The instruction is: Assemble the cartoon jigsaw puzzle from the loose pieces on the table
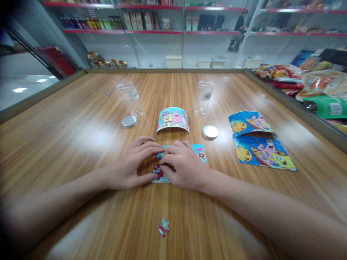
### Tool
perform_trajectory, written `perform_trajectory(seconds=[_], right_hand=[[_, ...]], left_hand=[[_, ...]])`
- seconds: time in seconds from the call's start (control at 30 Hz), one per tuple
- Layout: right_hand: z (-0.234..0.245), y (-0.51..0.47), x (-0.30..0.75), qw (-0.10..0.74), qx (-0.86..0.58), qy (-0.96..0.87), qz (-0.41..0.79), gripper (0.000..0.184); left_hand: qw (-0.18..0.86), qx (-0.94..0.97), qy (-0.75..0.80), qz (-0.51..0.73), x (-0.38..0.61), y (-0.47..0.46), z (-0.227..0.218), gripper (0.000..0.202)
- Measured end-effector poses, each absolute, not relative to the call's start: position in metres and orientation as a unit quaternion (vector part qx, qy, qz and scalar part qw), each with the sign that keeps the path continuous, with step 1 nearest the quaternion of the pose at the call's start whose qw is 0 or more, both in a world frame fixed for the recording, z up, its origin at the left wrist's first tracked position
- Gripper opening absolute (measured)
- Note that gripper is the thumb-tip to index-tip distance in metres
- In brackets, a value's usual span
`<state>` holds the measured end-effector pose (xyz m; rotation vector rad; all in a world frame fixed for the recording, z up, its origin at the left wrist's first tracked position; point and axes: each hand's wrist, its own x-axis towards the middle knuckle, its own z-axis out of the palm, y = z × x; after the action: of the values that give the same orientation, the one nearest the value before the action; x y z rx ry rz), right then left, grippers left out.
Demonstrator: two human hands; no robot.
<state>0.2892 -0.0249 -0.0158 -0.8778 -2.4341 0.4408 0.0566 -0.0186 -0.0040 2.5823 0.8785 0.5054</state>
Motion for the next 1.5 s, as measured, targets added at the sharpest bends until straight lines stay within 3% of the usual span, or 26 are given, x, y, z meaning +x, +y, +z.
perform_trajectory(seconds=[0.2, 0.53, 0.9, 1.5], right_hand=[[-0.0138, -0.0255, 0.2879, 0.285, -0.321, -0.874, 0.227, 0.007], [-0.0084, -0.0283, 0.2869, 0.302, -0.331, -0.862, 0.238, 0.009], [-0.0125, -0.0283, 0.2872, 0.253, -0.351, -0.883, 0.18, 0.009], [-0.0107, -0.0333, 0.286, 0.244, -0.377, -0.884, 0.127, 0.012]], left_hand=[[0.185, 0.916, 0.308, 0.177, 0.0562, -0.0185, -0.005, 0.052], [0.183, 0.917, 0.307, 0.179, 0.0553, -0.018, -0.0056, 0.05], [0.188, 0.916, 0.306, 0.18, 0.0563, -0.0174, -0.005, 0.054], [0.178, 0.918, 0.304, 0.181, 0.0579, -0.0192, -0.0042, 0.049]])
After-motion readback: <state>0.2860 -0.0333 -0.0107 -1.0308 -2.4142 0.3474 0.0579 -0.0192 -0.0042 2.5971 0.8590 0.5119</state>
